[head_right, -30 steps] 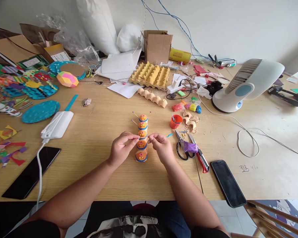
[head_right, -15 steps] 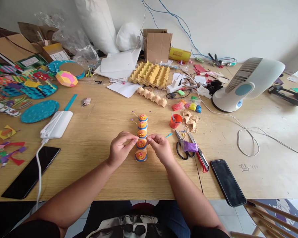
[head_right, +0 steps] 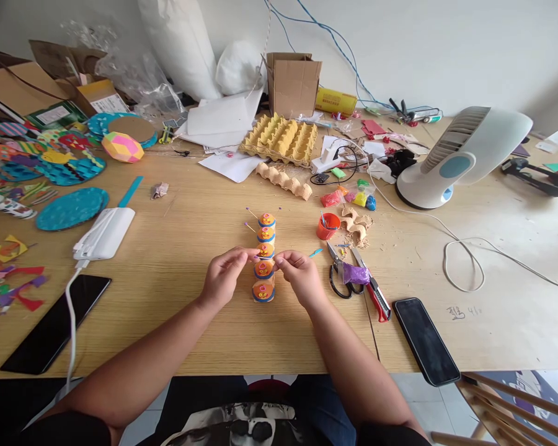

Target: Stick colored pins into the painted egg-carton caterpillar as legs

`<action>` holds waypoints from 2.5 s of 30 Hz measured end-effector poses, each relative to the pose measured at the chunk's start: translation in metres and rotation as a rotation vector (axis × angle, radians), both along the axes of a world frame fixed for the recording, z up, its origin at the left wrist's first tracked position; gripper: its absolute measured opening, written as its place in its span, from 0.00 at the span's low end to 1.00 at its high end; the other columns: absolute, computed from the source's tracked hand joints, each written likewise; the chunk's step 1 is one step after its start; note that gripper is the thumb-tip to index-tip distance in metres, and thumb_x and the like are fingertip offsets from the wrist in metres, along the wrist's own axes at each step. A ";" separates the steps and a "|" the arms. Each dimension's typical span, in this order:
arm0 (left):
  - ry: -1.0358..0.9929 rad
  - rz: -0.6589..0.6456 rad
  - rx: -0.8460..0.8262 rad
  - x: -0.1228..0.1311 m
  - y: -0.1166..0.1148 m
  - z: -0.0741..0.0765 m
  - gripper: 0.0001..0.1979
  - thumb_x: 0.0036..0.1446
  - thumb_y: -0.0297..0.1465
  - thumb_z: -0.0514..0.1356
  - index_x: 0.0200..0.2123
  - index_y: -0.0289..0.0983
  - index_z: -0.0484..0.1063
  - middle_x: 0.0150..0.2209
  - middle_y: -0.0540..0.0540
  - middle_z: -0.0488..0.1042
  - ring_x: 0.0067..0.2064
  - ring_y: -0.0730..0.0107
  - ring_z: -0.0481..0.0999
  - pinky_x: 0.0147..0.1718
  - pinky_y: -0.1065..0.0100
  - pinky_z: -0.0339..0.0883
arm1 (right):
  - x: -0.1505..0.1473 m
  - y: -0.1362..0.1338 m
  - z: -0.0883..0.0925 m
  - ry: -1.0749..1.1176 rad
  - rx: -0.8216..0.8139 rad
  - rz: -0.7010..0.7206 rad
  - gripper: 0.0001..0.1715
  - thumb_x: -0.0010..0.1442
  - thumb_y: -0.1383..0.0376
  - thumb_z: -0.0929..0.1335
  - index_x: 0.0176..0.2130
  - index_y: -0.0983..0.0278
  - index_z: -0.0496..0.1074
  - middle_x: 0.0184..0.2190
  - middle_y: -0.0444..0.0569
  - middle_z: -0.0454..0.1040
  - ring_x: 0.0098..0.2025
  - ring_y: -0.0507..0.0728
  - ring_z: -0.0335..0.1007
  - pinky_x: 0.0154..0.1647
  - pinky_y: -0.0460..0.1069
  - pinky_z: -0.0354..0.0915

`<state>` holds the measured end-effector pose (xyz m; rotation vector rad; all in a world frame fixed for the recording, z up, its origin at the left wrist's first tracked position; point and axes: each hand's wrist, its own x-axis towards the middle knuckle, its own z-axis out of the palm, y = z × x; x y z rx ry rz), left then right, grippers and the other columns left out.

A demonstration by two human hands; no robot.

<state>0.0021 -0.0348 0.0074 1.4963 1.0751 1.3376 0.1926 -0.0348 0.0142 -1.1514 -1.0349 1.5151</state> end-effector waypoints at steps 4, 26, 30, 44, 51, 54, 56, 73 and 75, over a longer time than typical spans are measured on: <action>0.039 0.015 0.065 0.000 0.000 0.003 0.10 0.64 0.36 0.61 0.39 0.39 0.80 0.37 0.45 0.80 0.42 0.65 0.79 0.44 0.64 0.72 | 0.000 0.000 -0.001 0.063 -0.037 0.004 0.17 0.52 0.52 0.76 0.31 0.63 0.76 0.25 0.44 0.74 0.20 0.46 0.47 0.21 0.47 0.42; -0.012 0.026 -0.116 0.001 0.001 0.001 0.15 0.64 0.41 0.60 0.40 0.37 0.81 0.37 0.44 0.81 0.42 0.64 0.80 0.46 0.65 0.72 | 0.003 0.000 0.004 -0.137 -0.052 0.109 0.20 0.52 0.49 0.74 0.32 0.64 0.75 0.25 0.44 0.76 0.20 0.47 0.54 0.21 0.46 0.50; 0.035 0.057 -0.090 0.001 0.001 0.001 0.13 0.61 0.40 0.64 0.39 0.37 0.81 0.36 0.44 0.81 0.40 0.65 0.79 0.42 0.66 0.72 | 0.002 0.000 0.004 -0.106 -0.090 0.116 0.20 0.51 0.50 0.75 0.31 0.63 0.75 0.24 0.44 0.75 0.19 0.46 0.48 0.20 0.46 0.43; 0.249 0.129 0.229 -0.002 0.003 0.002 0.06 0.60 0.32 0.65 0.40 0.40 0.80 0.38 0.45 0.81 0.41 0.65 0.79 0.44 0.63 0.73 | 0.003 0.000 0.002 -0.082 -0.105 0.125 0.20 0.51 0.50 0.75 0.32 0.64 0.76 0.23 0.43 0.75 0.19 0.46 0.49 0.20 0.46 0.42; 0.292 0.156 0.262 -0.002 0.002 0.002 0.04 0.61 0.33 0.64 0.37 0.40 0.79 0.36 0.46 0.80 0.39 0.66 0.78 0.42 0.64 0.72 | 0.003 -0.001 0.003 -0.149 -0.033 0.140 0.20 0.52 0.50 0.75 0.32 0.64 0.76 0.24 0.44 0.75 0.22 0.48 0.58 0.23 0.46 0.53; 0.304 0.151 0.227 -0.002 0.002 0.003 0.05 0.61 0.33 0.64 0.35 0.40 0.79 0.35 0.47 0.80 0.39 0.66 0.78 0.43 0.64 0.71 | 0.002 -0.001 0.001 -0.177 0.002 0.130 0.20 0.53 0.49 0.74 0.33 0.63 0.75 0.26 0.46 0.76 0.26 0.51 0.66 0.28 0.47 0.62; 0.307 0.153 0.193 -0.002 0.002 0.003 0.06 0.62 0.34 0.63 0.35 0.40 0.79 0.34 0.47 0.80 0.38 0.66 0.77 0.43 0.64 0.71 | 0.001 -0.001 0.000 -0.176 0.035 0.109 0.19 0.53 0.50 0.74 0.33 0.62 0.75 0.27 0.47 0.78 0.29 0.53 0.71 0.33 0.49 0.66; 0.235 0.141 0.049 0.000 0.002 0.000 0.08 0.61 0.35 0.62 0.35 0.39 0.80 0.36 0.45 0.81 0.39 0.65 0.79 0.42 0.65 0.72 | 0.000 0.001 -0.006 -0.323 0.181 -0.006 0.14 0.57 0.54 0.72 0.34 0.62 0.77 0.28 0.49 0.79 0.30 0.56 0.74 0.32 0.50 0.67; 0.235 0.139 0.050 0.000 0.002 -0.001 0.07 0.61 0.35 0.62 0.35 0.38 0.79 0.35 0.45 0.80 0.38 0.66 0.79 0.41 0.65 0.72 | 0.000 0.001 -0.006 -0.345 0.189 -0.013 0.13 0.57 0.55 0.71 0.34 0.62 0.77 0.27 0.49 0.79 0.28 0.55 0.72 0.31 0.49 0.66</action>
